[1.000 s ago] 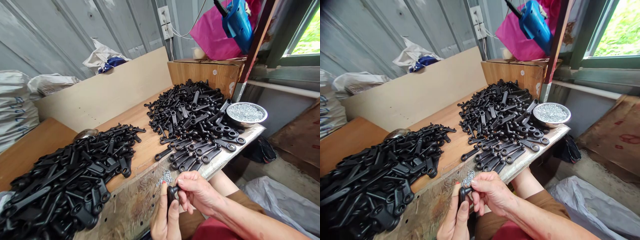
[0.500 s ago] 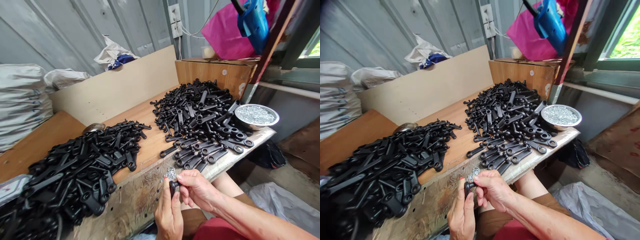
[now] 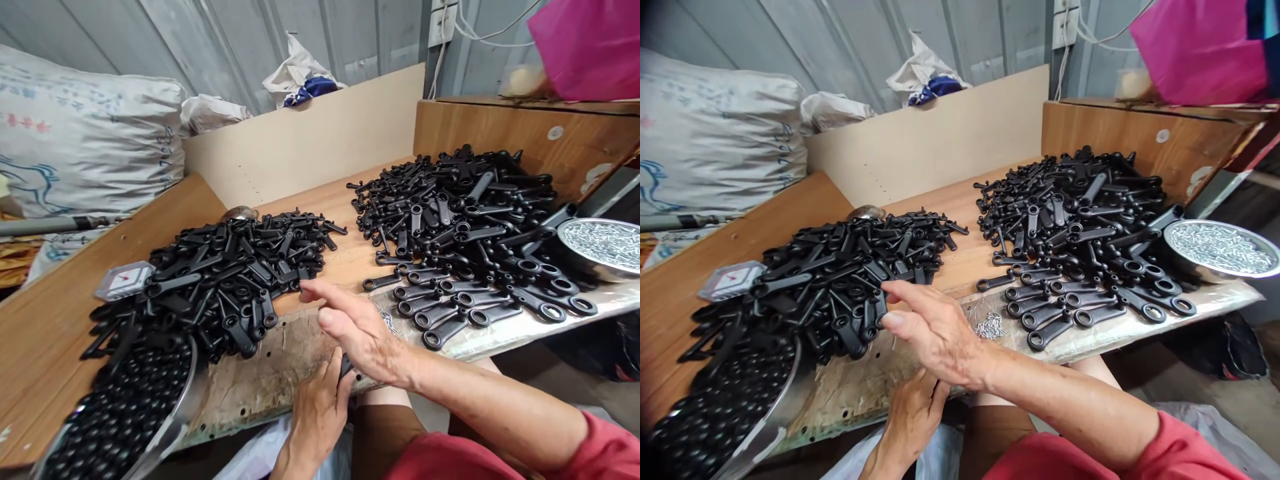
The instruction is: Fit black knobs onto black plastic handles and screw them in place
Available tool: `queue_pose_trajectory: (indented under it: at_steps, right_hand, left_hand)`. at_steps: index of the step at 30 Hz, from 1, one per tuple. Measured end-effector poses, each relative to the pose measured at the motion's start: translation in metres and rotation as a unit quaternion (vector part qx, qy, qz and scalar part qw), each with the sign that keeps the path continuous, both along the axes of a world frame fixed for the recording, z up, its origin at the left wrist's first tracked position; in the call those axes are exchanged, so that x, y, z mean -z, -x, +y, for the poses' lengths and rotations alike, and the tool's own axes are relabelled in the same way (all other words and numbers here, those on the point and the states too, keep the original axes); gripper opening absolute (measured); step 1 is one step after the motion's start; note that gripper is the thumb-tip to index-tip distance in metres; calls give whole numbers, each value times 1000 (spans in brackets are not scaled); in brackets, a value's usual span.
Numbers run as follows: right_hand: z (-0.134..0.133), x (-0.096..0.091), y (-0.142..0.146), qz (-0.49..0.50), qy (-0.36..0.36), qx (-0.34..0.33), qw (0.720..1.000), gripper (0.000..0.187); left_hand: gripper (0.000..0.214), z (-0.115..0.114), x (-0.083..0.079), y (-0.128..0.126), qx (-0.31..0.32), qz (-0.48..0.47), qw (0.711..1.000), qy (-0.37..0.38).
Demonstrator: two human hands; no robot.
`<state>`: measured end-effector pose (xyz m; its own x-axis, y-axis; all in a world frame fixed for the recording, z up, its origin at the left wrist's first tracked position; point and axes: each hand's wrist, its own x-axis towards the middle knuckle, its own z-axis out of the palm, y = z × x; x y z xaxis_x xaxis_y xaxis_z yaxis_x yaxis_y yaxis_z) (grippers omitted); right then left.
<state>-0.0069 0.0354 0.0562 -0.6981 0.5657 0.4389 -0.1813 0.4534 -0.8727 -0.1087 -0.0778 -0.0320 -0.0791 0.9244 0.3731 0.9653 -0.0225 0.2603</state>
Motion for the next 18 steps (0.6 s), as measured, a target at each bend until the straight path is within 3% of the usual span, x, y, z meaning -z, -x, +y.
queue_pose_trajectory:
  at_steps: [3,7,12,14,16,18]
  right_hand:
    - [-9,25,20,-118,-112,-6,987,42]
    - [-14,57,37,-222,-155,-24,962,40]
    - [-6,55,23,-220,-180,21,959,33]
    - [-3,49,2,-211,-211,-20,954,30]
    - [-2,44,-25,-192,-217,-102,952,25]
    - [-1,39,-53,-170,-182,-159,955,22]
  left_hand:
    - [41,-2,8,-2,-8,-2,1000,-13]
    - [40,-2,17,-1,-14,-19,999,-34]
    - [31,4,13,16,16,-79,996,-50]
    - [26,3,8,20,15,-187,982,-35]
    - [39,-1,4,14,-19,-387,922,16]
    - [69,-2,-1,-2,-37,-580,807,106]
